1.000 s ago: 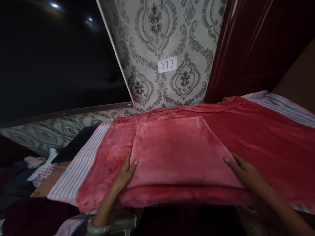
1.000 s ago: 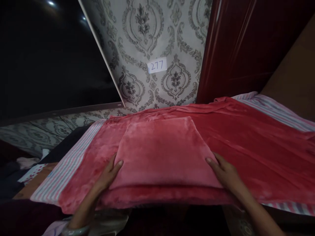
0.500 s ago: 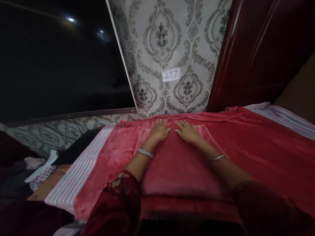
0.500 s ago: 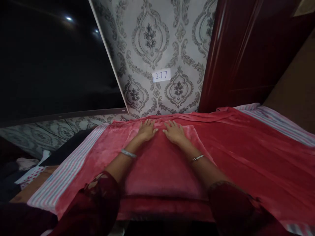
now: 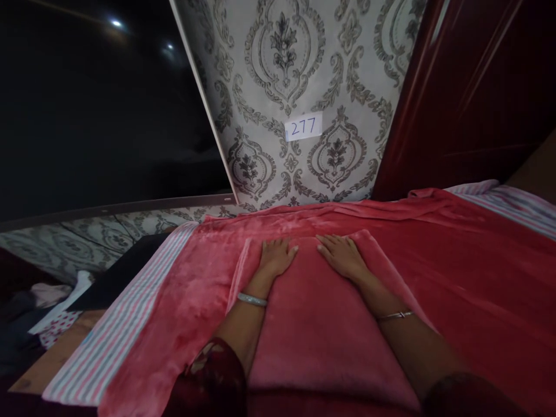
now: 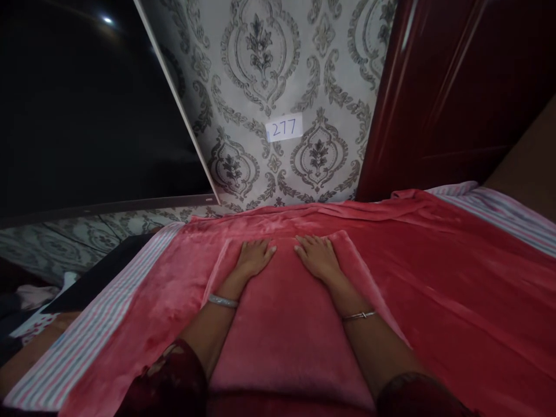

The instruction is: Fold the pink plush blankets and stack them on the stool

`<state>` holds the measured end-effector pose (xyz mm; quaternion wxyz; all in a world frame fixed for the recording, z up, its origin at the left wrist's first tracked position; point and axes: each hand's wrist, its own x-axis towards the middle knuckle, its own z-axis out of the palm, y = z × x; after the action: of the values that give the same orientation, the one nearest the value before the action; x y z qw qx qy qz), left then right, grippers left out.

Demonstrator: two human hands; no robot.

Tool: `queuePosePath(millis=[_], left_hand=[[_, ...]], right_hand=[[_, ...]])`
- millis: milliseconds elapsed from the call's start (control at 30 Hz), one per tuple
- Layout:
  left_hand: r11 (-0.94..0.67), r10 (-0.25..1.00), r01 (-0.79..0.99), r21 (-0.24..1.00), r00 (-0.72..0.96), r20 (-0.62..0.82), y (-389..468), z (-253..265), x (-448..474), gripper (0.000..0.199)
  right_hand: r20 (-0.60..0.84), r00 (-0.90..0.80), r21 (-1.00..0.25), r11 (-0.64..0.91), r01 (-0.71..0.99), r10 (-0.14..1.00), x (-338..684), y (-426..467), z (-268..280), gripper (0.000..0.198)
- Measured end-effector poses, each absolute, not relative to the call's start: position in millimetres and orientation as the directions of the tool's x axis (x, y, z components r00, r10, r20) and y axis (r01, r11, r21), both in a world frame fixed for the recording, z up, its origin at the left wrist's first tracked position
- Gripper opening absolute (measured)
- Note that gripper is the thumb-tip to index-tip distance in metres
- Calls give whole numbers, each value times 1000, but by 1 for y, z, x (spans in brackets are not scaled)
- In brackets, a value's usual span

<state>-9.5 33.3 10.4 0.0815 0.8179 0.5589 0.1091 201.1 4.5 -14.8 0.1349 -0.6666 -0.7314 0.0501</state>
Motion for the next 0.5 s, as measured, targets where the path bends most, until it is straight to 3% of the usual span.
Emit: queuePosePath(millis=[133, 267, 367, 500], left_hand=[[-318, 948, 886, 338, 290, 130, 31, 13, -11, 47], [-183, 974, 933, 308, 130, 186, 33, 20, -22, 43], [-62, 992, 955, 290, 27, 121, 38, 24, -33, 42], [-10, 1000, 981, 192, 9, 3, 42, 25, -40, 50]], right_hand=[[159, -82, -253, 121, 960, 984, 207, 4, -14, 56], [174, 29, -200, 7, 980, 984, 222, 2, -10, 54], [123, 118, -190, -93, 977, 985, 236, 2, -7, 55], [47, 140, -211, -127, 969, 989, 243, 4, -8, 54]])
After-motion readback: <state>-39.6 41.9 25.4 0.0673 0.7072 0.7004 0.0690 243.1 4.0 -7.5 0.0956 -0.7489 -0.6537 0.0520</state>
